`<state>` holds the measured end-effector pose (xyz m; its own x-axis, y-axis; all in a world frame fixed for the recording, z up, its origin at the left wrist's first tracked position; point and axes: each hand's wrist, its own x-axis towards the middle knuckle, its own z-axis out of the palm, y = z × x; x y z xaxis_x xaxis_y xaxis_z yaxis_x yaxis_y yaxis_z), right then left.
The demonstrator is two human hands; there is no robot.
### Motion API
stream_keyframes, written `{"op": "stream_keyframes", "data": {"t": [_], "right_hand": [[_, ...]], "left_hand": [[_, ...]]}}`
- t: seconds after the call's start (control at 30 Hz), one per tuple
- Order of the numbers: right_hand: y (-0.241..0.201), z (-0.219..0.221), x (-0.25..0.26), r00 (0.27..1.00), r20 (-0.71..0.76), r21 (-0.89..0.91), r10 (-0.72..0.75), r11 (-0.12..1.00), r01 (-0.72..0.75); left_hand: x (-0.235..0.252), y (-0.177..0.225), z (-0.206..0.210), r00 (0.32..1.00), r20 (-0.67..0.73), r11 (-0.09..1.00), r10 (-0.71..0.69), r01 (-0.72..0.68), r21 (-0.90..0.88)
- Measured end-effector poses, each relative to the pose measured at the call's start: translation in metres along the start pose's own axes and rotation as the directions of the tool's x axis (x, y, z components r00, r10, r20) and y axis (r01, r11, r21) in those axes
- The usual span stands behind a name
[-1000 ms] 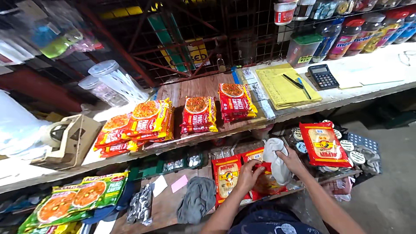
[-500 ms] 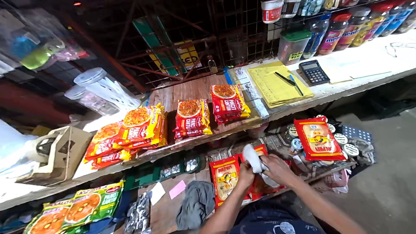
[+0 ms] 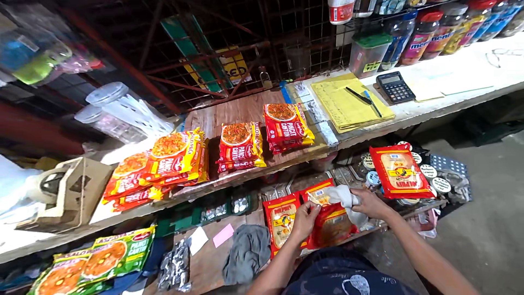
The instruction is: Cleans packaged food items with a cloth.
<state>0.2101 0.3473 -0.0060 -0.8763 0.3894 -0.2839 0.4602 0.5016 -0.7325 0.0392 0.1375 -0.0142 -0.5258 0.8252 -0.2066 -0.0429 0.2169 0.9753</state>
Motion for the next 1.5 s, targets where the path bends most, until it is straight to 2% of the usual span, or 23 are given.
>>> {"op": "stream_keyframes", "data": {"t": [0.07,0.13,0.2,0.3,0.4,0.47,0.57,0.7,0.77,0.83,0.87,0.93,1.0,1.07,1.17,1.27,1.37,1.5], "right_hand": [[0.0,0.0,-0.002,0.993,-0.11,0.144,0.052,0.989,-0.036],[-0.003,0.002,-0.006,0.955,-0.274,0.286,0.112,0.958,-0.031],[-0.008,0.002,-0.009,0.922,-0.358,0.361,0.15,0.932,-0.012],[-0.008,0.01,-0.004,0.919,-0.365,0.431,0.15,0.902,0.024],[-0.012,0.018,0.0,0.934,-0.322,0.496,0.156,0.868,0.026],[-0.015,0.021,0.0,0.939,-0.295,0.545,0.175,0.838,0.015],[-0.009,0.019,-0.002,0.923,-0.325,0.604,0.208,0.796,0.034],[0.002,0.0,-0.019,0.915,-0.338,0.629,0.218,0.776,0.048],[-0.014,-0.013,-0.033,0.935,-0.323,0.556,0.147,0.829,0.062],[-0.038,-0.02,-0.038,0.972,-0.236,0.324,0.012,0.944,0.067],[-0.052,-0.019,-0.034,0.992,-0.122,0.178,-0.038,0.982,0.059],[-0.072,-0.005,-0.019,0.991,0.116,-0.108,-0.071,0.991,0.084],[-0.068,0.007,-0.008,0.977,0.174,-0.222,-0.125,0.961,0.163],[-0.051,0.005,-0.007,0.971,0.134,-0.141,-0.2,0.966,0.218],[-0.035,-0.005,-0.014,0.978,0.038,0.174,-0.205,0.965,0.195],[-0.051,-0.002,-0.016,0.98,-0.177,0.411,-0.09,0.898,0.156],[-0.065,0.01,-0.001,0.933,-0.359,0.504,0.027,0.847,0.169],[-0.055,0.027,0.025,0.877,-0.472,0.497,0.09,0.849,0.181]], "left_hand": [[0.003,0.001,-0.004,1.0,0.011,1.0,-0.004,0.004,0.011],[0.005,0.005,-0.012,0.999,0.052,0.999,-0.011,0.008,0.049],[0.006,0.012,-0.017,0.992,0.124,0.994,0.008,-0.022,0.11],[0.009,0.018,-0.022,0.968,0.242,0.939,0.07,-0.146,0.312],[0.013,0.037,-0.013,0.92,0.382,0.714,0.09,-0.327,0.619],[0.015,0.043,-0.004,0.894,0.442,0.594,0.075,-0.396,0.7],[0.016,0.045,0.004,0.898,0.44,0.557,0.03,-0.381,0.738],[0.014,0.047,0.004,0.929,0.36,0.571,-0.082,-0.252,0.781],[0.013,0.047,0.005,0.937,0.334,0.569,-0.101,-0.221,0.792],[0.01,0.048,0.007,0.944,0.319,0.556,-0.084,-0.222,0.801],[0.008,0.047,0.009,0.946,0.322,0.544,-0.029,-0.255,0.799],[0.001,0.043,0.014,0.929,0.328,0.512,0.171,-0.368,0.776],[-0.002,0.036,0.012,0.889,0.313,0.469,0.333,-0.444,0.763],[-0.004,0.033,0.008,0.879,0.291,0.481,0.377,-0.454,0.75],[-0.007,0.035,0.002,0.877,0.244,0.552,0.414,-0.455,0.699],[-0.003,0.056,-0.012,0.924,0.305,0.706,0.231,-0.375,0.601],[0.005,0.062,-0.016,0.92,0.387,0.771,0.06,-0.29,0.567],[0.011,0.037,-0.006,0.924,0.383,0.728,-0.006,-0.259,0.635]]}}
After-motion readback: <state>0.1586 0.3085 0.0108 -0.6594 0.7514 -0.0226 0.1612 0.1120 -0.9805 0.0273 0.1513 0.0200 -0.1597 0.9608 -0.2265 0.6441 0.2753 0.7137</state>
